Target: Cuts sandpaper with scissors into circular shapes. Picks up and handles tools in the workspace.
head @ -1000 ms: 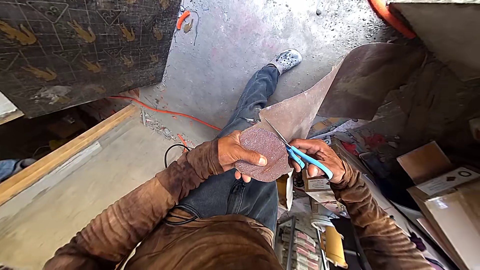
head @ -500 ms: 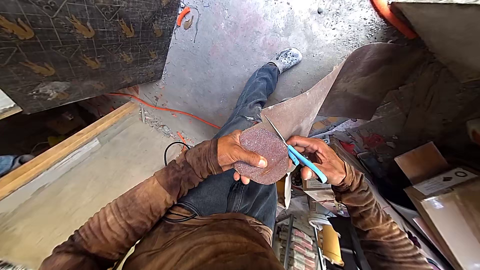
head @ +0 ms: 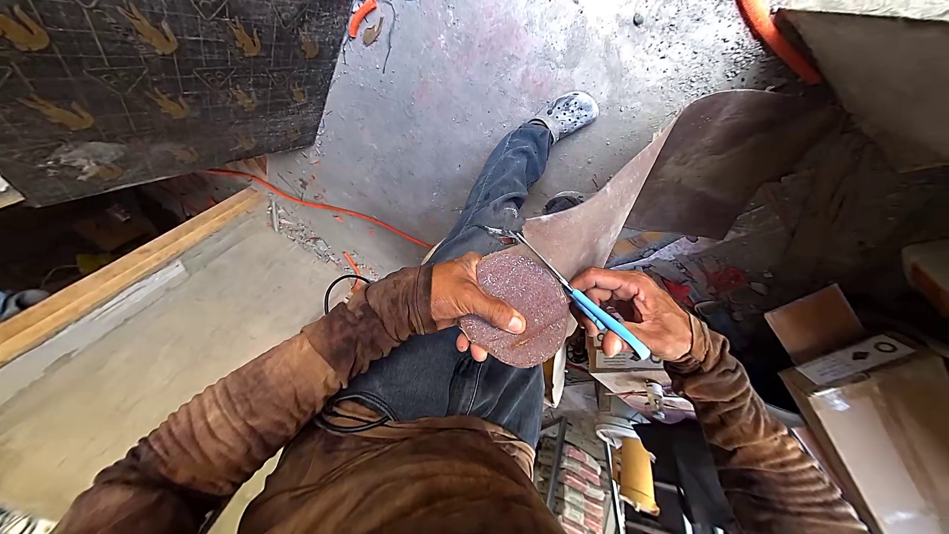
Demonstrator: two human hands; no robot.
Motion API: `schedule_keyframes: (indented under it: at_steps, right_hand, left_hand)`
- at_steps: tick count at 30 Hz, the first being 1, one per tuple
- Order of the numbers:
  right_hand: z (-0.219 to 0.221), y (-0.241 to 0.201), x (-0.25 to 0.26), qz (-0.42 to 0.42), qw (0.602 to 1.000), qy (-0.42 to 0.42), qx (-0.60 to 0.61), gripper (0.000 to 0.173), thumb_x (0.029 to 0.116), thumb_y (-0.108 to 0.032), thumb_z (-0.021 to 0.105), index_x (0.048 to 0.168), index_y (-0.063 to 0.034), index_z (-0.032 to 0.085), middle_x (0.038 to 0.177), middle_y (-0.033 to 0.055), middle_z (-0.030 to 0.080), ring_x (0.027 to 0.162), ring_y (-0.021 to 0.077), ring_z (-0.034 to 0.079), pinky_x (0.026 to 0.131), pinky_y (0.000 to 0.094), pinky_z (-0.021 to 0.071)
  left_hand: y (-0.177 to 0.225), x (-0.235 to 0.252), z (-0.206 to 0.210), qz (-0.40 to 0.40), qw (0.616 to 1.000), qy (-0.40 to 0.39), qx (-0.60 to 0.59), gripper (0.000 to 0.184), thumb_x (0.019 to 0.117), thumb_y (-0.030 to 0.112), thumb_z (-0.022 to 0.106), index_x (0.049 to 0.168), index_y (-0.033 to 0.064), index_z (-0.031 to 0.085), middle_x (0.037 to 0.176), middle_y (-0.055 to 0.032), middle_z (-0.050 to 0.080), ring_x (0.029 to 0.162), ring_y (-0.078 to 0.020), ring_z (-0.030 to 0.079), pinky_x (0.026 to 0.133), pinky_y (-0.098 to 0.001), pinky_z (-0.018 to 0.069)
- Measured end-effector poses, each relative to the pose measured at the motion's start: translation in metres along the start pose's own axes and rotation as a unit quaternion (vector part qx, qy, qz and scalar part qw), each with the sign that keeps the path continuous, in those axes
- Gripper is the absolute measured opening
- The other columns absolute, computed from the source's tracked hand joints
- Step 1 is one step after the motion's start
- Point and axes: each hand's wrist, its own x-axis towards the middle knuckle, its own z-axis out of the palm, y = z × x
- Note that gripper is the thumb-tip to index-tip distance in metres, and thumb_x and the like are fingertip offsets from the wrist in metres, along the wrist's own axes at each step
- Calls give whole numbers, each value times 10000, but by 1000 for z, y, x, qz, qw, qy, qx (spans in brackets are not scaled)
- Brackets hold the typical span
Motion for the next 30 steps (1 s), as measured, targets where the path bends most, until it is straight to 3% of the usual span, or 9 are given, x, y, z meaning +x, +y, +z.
schedule_keyframes:
  at_steps: [10,17,22,26,30]
  right_hand:
    - [-15,-24,7,34,997,-75,-10,587,888,-641,692,1091,-92,661,755,-59,657,654,10,613,556,165,486]
    - [-17,-16,7,38,998,-44,-8,497,881,-531,767,1114,-99,689,712,-104,612,599,-41,542,513,125,423]
    - [-18,-14,8,32,998,-53,11,495,854,-465,819,1155,-96,683,731,-103,626,611,-33,560,525,128,443]
    - [-17,-22,10,38,995,-98,0,583,855,-571,774,1157,-87,653,800,-44,680,665,12,621,545,153,482]
    - [-14,-29,11,38,993,-105,-22,617,858,-637,729,1117,-81,663,782,-43,673,660,10,615,540,151,468]
  left_hand:
    - [13,-3,4,-16,999,-6,43,186,919,46,721,1080,75,633,791,-102,757,534,-159,709,414,-254,565]
    - [13,-1,-7,-25,998,-17,50,144,938,58,704,1064,86,641,775,-88,754,524,-138,702,408,-237,555]
    - [11,-3,-7,-22,998,0,64,178,915,52,729,1069,75,642,786,-99,755,530,-157,707,412,-253,563]
    - [15,-7,4,-33,995,15,98,233,885,48,767,1073,60,630,773,-107,750,518,-181,704,410,-279,570]
    - [14,-8,8,-28,993,10,111,231,880,55,779,1063,55,638,765,-115,749,519,-194,709,413,-294,577]
